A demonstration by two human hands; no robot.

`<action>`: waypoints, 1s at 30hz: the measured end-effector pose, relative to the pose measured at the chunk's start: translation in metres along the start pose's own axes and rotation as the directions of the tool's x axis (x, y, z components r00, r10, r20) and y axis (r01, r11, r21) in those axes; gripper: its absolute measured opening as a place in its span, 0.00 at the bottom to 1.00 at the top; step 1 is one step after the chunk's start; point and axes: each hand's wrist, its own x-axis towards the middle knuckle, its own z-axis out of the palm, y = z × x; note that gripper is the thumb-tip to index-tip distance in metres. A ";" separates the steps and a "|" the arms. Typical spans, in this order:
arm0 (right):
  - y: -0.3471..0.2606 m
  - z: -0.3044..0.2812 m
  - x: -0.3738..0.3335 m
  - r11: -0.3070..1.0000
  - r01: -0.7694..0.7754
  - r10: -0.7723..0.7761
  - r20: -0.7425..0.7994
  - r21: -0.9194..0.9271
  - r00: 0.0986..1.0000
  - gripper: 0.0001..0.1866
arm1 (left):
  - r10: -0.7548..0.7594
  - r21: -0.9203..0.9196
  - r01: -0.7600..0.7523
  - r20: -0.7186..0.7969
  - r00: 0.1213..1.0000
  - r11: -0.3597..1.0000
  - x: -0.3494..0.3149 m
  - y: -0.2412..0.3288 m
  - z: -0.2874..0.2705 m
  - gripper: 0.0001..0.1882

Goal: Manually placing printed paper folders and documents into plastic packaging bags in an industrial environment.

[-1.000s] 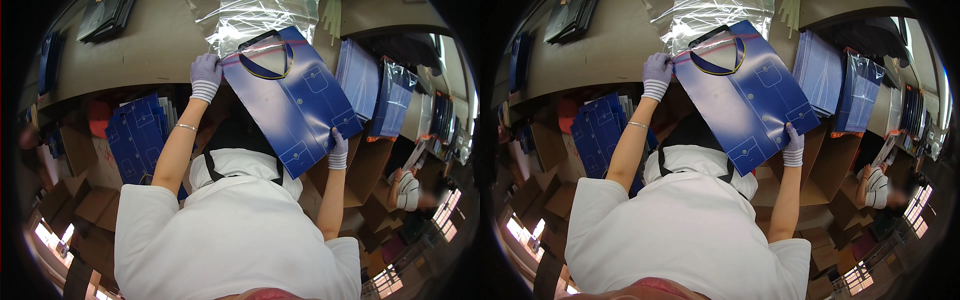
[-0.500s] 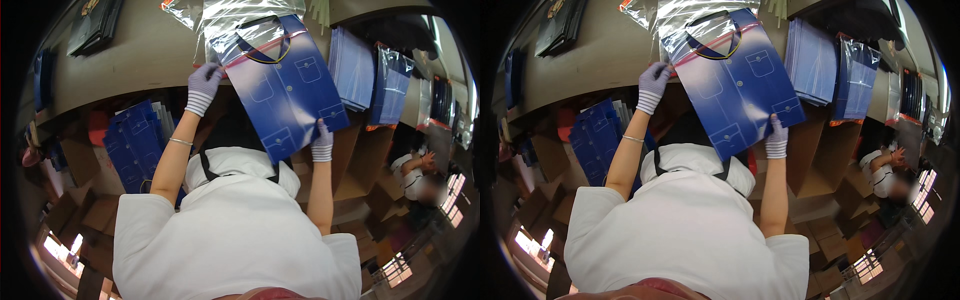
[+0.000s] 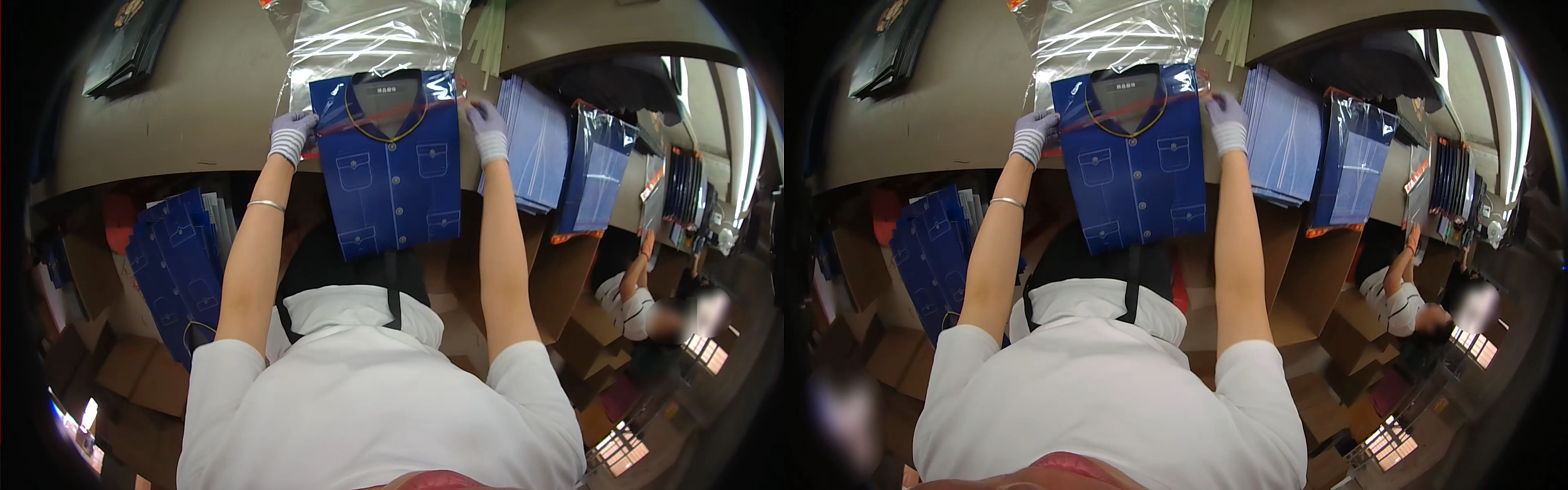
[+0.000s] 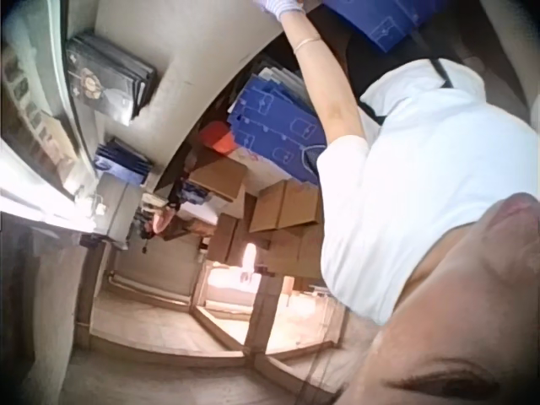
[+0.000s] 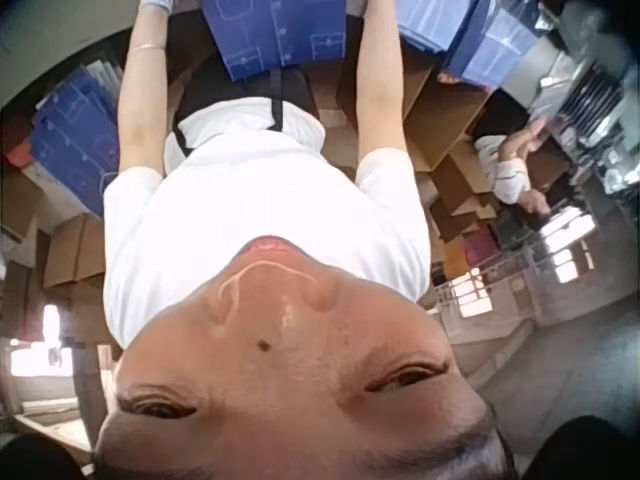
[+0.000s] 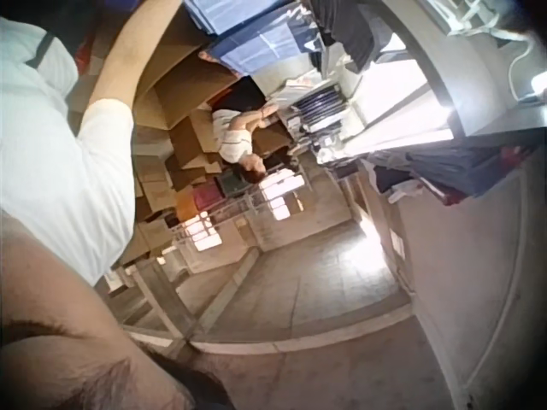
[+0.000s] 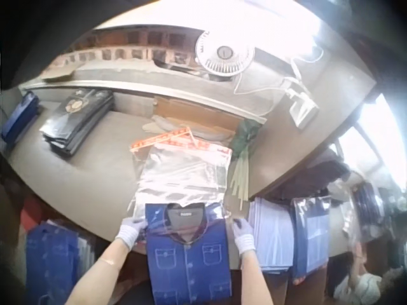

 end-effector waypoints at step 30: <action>0.005 0.004 -0.017 0.997 -0.068 0.064 -0.089 -0.046 0.994 0.12 | 0.203 0.563 -0.197 0.054 0.978 0.802 -0.064 -0.016 0.007 0.10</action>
